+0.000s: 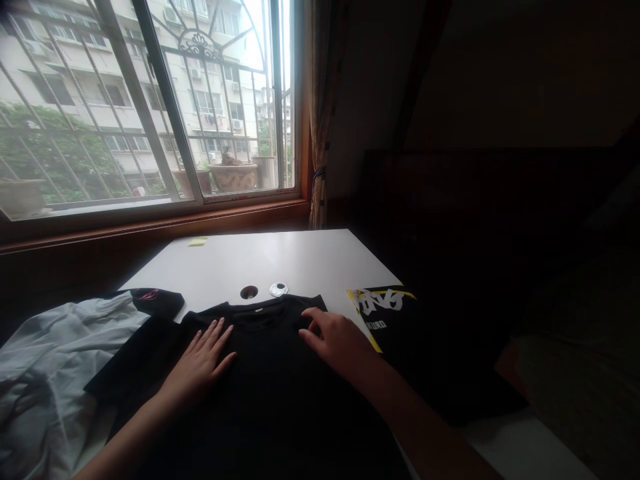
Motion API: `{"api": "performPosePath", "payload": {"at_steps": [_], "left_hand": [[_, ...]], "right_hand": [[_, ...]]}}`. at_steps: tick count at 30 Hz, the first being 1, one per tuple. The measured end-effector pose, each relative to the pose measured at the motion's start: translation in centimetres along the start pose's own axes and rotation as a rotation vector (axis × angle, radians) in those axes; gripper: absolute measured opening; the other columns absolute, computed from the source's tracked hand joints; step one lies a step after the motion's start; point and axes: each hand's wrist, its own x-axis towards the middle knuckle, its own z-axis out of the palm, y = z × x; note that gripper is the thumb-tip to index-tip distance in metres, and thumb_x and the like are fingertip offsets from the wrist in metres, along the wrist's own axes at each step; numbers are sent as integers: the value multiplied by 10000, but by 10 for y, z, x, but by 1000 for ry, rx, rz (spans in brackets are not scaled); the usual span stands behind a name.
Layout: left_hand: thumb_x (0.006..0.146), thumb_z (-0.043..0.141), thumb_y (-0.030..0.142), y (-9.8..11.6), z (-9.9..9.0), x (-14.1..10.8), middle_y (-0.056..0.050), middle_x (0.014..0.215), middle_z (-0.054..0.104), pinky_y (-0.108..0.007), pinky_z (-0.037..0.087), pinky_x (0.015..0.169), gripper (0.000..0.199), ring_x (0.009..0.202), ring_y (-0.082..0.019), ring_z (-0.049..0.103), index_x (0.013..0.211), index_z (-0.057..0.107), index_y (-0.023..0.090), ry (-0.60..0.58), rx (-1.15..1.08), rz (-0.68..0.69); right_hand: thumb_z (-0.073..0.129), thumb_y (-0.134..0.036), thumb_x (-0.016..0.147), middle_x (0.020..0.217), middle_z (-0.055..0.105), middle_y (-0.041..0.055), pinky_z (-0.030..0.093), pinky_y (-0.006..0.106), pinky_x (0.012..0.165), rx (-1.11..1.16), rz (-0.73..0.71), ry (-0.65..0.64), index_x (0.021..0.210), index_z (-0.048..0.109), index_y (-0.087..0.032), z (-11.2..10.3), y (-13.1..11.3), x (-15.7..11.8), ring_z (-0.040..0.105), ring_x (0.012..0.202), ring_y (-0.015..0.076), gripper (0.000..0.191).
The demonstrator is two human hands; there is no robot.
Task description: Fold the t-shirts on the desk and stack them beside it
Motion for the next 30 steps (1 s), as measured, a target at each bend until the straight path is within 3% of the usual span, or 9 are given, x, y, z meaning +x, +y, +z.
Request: {"api": "performPosePath", "payload": {"at_steps": [3, 8, 14, 19, 24, 27, 30], "left_hand": [[1020, 369, 622, 0, 0, 0, -81, 1691, 228, -530, 200, 1273, 687, 1570, -285, 204, 1596, 361, 248, -3, 2, 0], [1019, 367, 621, 0, 1, 0, -87, 1689, 221, -538, 200, 1270, 697, 1571, -289, 202, 1597, 359, 232, -5, 16, 1], [1023, 354, 623, 0, 0, -1, -83, 1692, 224, -529, 197, 1271, 690, 1572, -283, 201, 1596, 361, 240, -6, 28, 3], [1022, 351, 618, 0, -1, 0, -79, 1697, 212, -526, 197, 1268, 681, 1572, -273, 203, 1599, 354, 255, -26, 36, 1], [1004, 426, 577, -7, -4, 5, -81, 1700, 229, -570, 221, 1251, 660, 1568, -312, 206, 1587, 381, 272, -92, -17, 0], [979, 483, 531, -2, -16, 15, -70, 1695, 281, -558, 331, 1212, 617, 1543, -342, 291, 1542, 461, 280, -101, -76, 51], [967, 505, 452, 22, -35, 36, -40, 1602, 470, -472, 474, 1121, 528, 1448, -303, 462, 1475, 534, 311, -75, -155, 161]], "right_hand": [[485, -428, 1014, 920, 766, 32, 532, 320, 739, 67, 21, -24, 1143, 710, -262, -4, 3, 1, 724, 834, 218, 308], [457, -318, 1000, 1071, 753, 81, 537, 392, 890, -93, 67, 108, 1051, 728, -227, 4, 51, 0, 700, 1009, 250, 290], [478, -290, 991, 1333, 668, 88, 450, 451, 1118, -64, -21, 63, 1263, 667, -235, 34, 90, -18, 604, 1257, 248, 335], [422, -249, 1002, 1170, 704, 78, 508, 385, 1003, 32, 13, 15, 1149, 689, -240, 13, 92, -31, 654, 1123, 228, 306], [479, -100, 842, 1042, 697, 41, 530, 319, 822, 54, 74, -85, 1029, 672, -242, -12, 88, -58, 669, 906, 196, 304], [542, -113, 792, 1078, 678, 31, 531, 304, 785, 83, 99, -135, 1080, 647, -254, -12, 88, -73, 655, 846, 180, 338], [587, -161, 792, 1036, 663, 21, 518, 299, 744, 77, 148, -111, 1054, 622, -249, -5, 89, -80, 636, 794, 172, 280]]}}
